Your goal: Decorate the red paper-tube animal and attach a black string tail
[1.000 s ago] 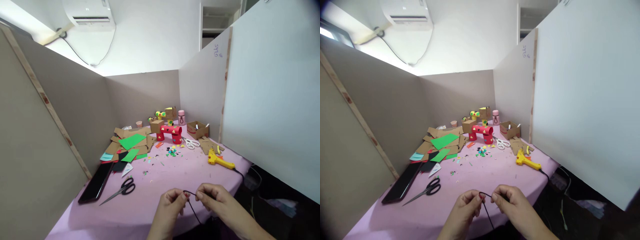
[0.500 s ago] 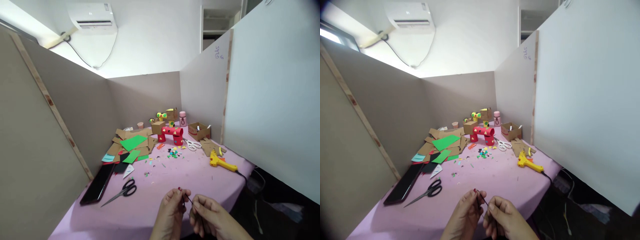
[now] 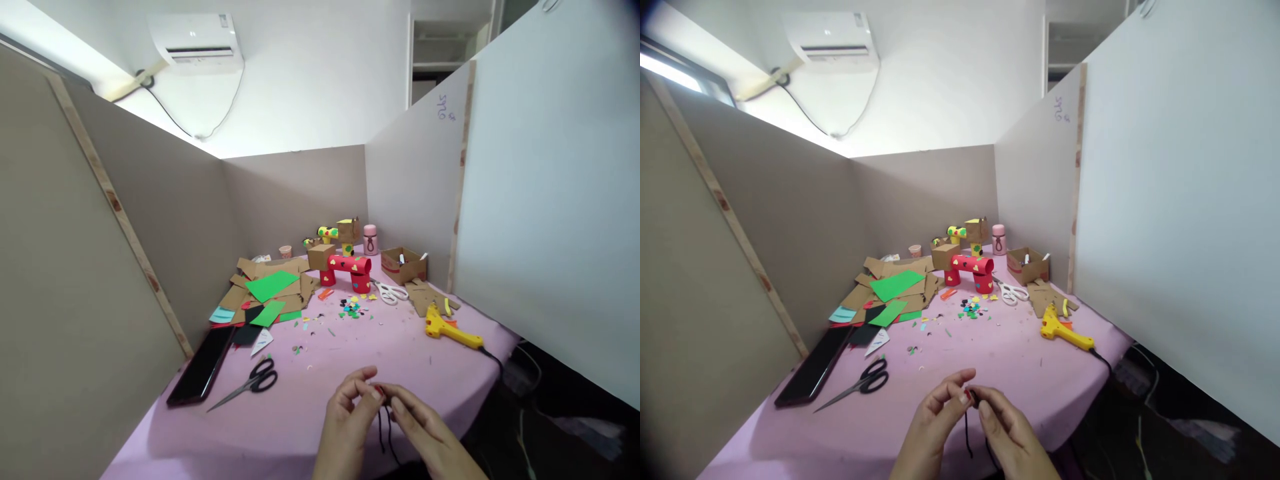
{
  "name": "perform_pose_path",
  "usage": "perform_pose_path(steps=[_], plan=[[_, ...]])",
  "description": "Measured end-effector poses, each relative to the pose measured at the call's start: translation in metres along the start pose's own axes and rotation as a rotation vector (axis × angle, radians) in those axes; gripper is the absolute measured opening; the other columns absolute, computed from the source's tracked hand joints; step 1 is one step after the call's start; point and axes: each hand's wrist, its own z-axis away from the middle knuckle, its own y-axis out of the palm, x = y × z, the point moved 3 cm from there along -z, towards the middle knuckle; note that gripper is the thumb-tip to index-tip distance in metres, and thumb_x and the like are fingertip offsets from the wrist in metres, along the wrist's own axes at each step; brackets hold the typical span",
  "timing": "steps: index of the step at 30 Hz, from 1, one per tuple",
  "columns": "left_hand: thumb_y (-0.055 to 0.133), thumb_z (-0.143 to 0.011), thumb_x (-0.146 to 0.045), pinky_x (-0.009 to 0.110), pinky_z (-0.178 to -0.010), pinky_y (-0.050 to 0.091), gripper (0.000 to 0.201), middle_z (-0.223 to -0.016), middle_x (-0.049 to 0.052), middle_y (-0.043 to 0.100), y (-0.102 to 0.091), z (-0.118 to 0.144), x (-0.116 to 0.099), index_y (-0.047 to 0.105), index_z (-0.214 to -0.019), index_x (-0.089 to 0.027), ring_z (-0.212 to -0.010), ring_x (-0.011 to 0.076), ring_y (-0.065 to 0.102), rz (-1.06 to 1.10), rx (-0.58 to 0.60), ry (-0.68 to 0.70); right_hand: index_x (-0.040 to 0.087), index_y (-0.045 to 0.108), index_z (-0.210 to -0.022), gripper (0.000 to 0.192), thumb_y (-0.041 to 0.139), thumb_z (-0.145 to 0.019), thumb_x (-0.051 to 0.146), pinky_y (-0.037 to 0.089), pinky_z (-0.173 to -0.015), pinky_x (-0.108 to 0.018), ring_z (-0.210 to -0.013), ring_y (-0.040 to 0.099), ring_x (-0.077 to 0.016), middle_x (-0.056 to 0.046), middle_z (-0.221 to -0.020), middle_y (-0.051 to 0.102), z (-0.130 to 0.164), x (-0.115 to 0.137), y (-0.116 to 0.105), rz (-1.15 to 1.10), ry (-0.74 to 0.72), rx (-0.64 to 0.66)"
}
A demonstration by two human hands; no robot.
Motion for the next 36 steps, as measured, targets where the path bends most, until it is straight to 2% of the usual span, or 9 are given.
perform_pose_path(steps=[2,4,7,9,12,20,25,30,36], plan=[[0.073,-0.06,-0.047,0.037,-0.092,0.036,0.032,-0.114,0.011,0.061,-0.001,0.0,0.002,0.058,-0.053,-0.019,-0.106,0.0299,0.053,-0.028,-0.004,0.004,0.025,0.065,-0.104,0.042,0.059,-0.08,0.059,0.041,-0.091,-0.033,-0.095,0.056,-0.0237,-0.004,-0.092,0.066,0.001,-0.001,0.003,-0.026,-0.009,0.045],[0.072,-0.06,-0.048,0.036,-0.089,0.037,0.033,-0.115,0.011,0.061,-0.001,-0.001,0.004,0.058,-0.054,-0.019,-0.105,0.0297,0.053,-0.036,-0.008,-0.006,0.023,0.062,-0.1,0.044,0.061,-0.078,0.061,0.046,-0.068,-0.026,-0.067,0.055,-0.0166,0.0,-0.072,0.06,0.002,-0.006,0.009,-0.076,0.023,0.183],[0.075,-0.057,-0.051,0.033,-0.086,0.039,0.035,-0.105,0.01,0.065,-0.003,-0.004,0.007,0.061,-0.056,-0.018,-0.098,0.0274,0.055,-0.022,-0.019,-0.03,0.018,0.058,-0.081,0.049,0.062,-0.073,0.066,0.027,-0.044,-0.019,-0.044,0.032,-0.0077,0.007,-0.053,0.043,0.003,-0.017,0.013,-0.122,0.129,0.302],[0.076,-0.055,-0.053,0.031,-0.084,0.039,0.037,-0.09,0.008,0.068,-0.005,-0.006,0.008,0.065,-0.06,-0.017,-0.091,0.0252,0.057,-0.013,-0.032,-0.037,0.017,0.054,-0.071,0.05,0.061,-0.073,0.066,0.019,-0.042,-0.02,-0.042,0.024,-0.0066,0.009,-0.048,0.037,0.003,-0.023,0.013,-0.123,0.174,0.332],[0.077,-0.055,-0.052,0.029,-0.08,0.039,0.037,-0.072,0.005,0.068,-0.008,-0.009,0.01,0.065,-0.06,-0.017,-0.08,0.021,0.056,0.006,-0.045,-0.025,0.018,0.051,-0.068,0.051,0.062,-0.071,0.068,0.016,-0.041,-0.02,-0.04,0.023,-0.0064,0.009,-0.046,0.036,0.003,-0.024,0.011,-0.129,0.218,0.359],[0.073,-0.062,-0.054,0.025,-0.058,0.031,0.04,-0.059,0.0,0.062,-0.004,-0.009,0.014,0.056,-0.057,-0.018,-0.055,0.0113,0.04,0.105,0.046,-0.02,0.018,0.048,-0.064,0.052,0.067,-0.067,0.066,0.015,-0.04,-0.02,-0.039,0.026,-0.0053,0.006,-0.048,0.044,0.005,-0.03,0.01,-0.287,0.298,0.353],[0.075,-0.057,-0.056,0.024,-0.055,0.028,0.045,-0.05,-0.004,0.049,-0.008,-0.011,0.0,0.052,-0.052,-0.017,-0.052,0.01,0.037,0.026,-0.021,0.034,0.017,0.054,-0.069,0.051,0.062,-0.071,0.068,0.014,-0.038,-0.02,-0.036,0.023,-0.0054,0.009,-0.042,0.039,0.008,-0.032,0.01,-0.241,0.293,0.384],[0.075,-0.054,-0.059,0.023,-0.047,0.021,0.049,-0.048,-0.007,0.044,-0.012,-0.011,0.003,0.049,-0.054,-0.017,-0.044,0.0062,0.03,0.113,0.006,-0.105,0.017,0.058,-0.073,0.056,0.055,-0.072,0.073,0.013,-0.036,-0.02,-0.034,0.02,-0.0054,0.009,-0.04,0.038,0.006,-0.031,0.006,-0.143,0.277,0.307],[0.084,-0.047,-0.049,0.02,-0.049,0.031,0.047,-0.057,-0.006,0.051,-0.011,-0.002,0.008,0.055,-0.064,-0.015,-0.047,0.0054,0.041,0.389,-0.054,-0.374,0.016,0.06,-0.071,0.057,0.055,-0.072,0.073,0.015,-0.038,-0.02,-0.036,0.022,-0.0063,0.009,-0.04,0.035,0.007,-0.032,0.005,-0.093,0.242,0.298]])
